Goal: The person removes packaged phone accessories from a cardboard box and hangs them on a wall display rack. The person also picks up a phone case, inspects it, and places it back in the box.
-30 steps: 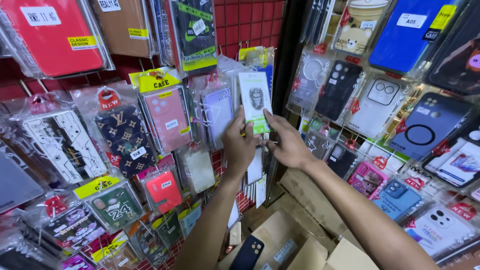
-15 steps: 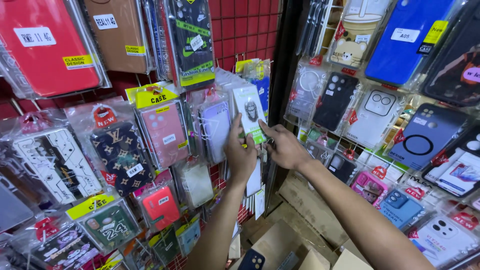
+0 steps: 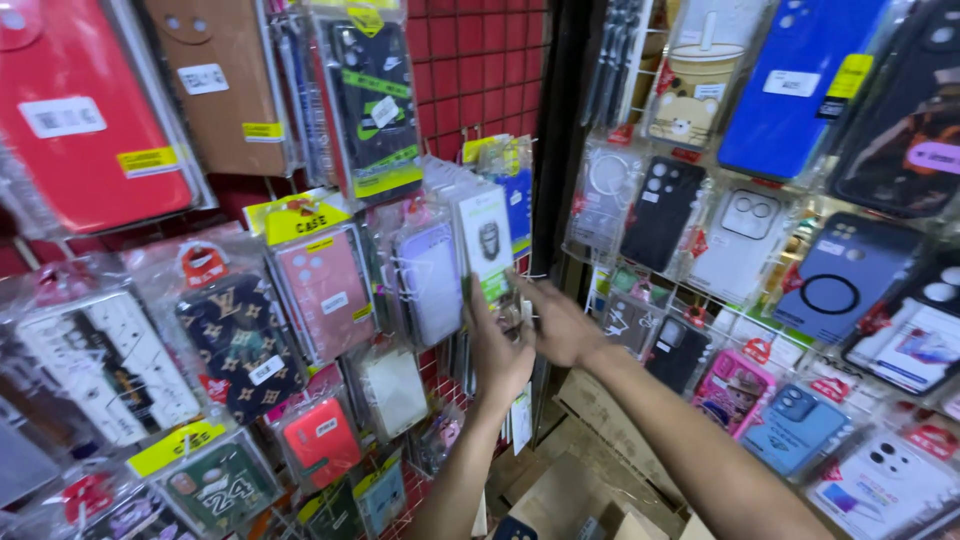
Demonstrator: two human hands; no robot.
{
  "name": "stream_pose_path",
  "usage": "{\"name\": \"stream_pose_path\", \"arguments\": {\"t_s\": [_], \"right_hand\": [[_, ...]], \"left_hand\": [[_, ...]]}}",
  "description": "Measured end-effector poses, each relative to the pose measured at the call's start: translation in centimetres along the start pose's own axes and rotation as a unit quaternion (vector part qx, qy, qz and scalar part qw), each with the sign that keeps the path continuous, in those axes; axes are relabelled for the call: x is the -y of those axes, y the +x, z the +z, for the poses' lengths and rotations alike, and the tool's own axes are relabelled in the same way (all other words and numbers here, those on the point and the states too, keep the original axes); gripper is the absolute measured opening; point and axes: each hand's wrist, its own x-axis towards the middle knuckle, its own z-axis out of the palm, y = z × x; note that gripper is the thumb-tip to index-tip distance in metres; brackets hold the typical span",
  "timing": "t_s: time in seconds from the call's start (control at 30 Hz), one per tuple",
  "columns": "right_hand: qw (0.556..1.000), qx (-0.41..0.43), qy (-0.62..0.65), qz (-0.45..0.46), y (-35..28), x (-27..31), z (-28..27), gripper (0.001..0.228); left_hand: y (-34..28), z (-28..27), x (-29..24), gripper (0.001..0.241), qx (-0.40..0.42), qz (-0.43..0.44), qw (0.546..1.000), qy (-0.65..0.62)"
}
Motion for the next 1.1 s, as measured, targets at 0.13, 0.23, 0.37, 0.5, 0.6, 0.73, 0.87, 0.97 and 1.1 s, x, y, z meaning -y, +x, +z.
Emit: {"name": "stream_pose_path", "arguments": {"t_s": [0.13, 0.23, 0.37, 0.5, 0.6, 0.73, 0.87, 0.97, 1.1], "right_hand": [[0.998, 0.047, -0.011, 0.034, -2.5, 0.8, -0.1, 0.092], [0.995, 0.089, -0.001, 0.045, -4.7, -0.2, 0.8, 0.093], [0.989, 0.119, 0.001, 0.085, -8.5, -2.8, 2.1, 0.08], [0.992, 0.113, 0.037, 0.045, -13.6, -7.2, 3.8, 0.074], [0.991, 0.089, 0.066, 0.076, -18.5, -6.8, 2.3, 0.052], [0.966, 0.161, 0.059, 0.193, -26.7, -7.5, 1.0, 0.051], [0.932, 0.221, 0.103, 0.268, -35.6, -9.7, 0.3, 0.048], [0.907, 0.252, 0.106, 0.32, -43.4, -12.0, 1.2, 0.047], [0.891, 0.26, 0.15, 0.34, -53.8, -14.7, 3.8, 0.047]], "left_hand": [[-2.7, 0.5, 1.9, 0.105, 0.007, 0.035, 0.996, 0.083], [-5.0, 0.9, 3.1, 0.108, 0.033, 0.028, 0.995, 0.092], [-8.3, 2.3, 4.0, 0.111, 0.078, -0.04, 0.993, 0.076], [-12.0, 4.9, 6.3, 0.108, 0.112, -0.036, 0.99, 0.077], [-14.9, 6.8, 6.0, 0.103, 0.131, -0.056, 0.99, -0.005], [-20.6, 9.3, 5.7, 0.091, 0.193, -0.126, 0.973, 0.015], [-27.4, 13.2, 6.3, 0.08, 0.245, -0.08, 0.966, 0.004], [-34.0, 15.5, 6.1, 0.074, 0.306, -0.112, 0.945, 0.015], [-43.1, 16.8, 5.3, 0.061, 0.43, -0.183, 0.883, 0.039]]}}
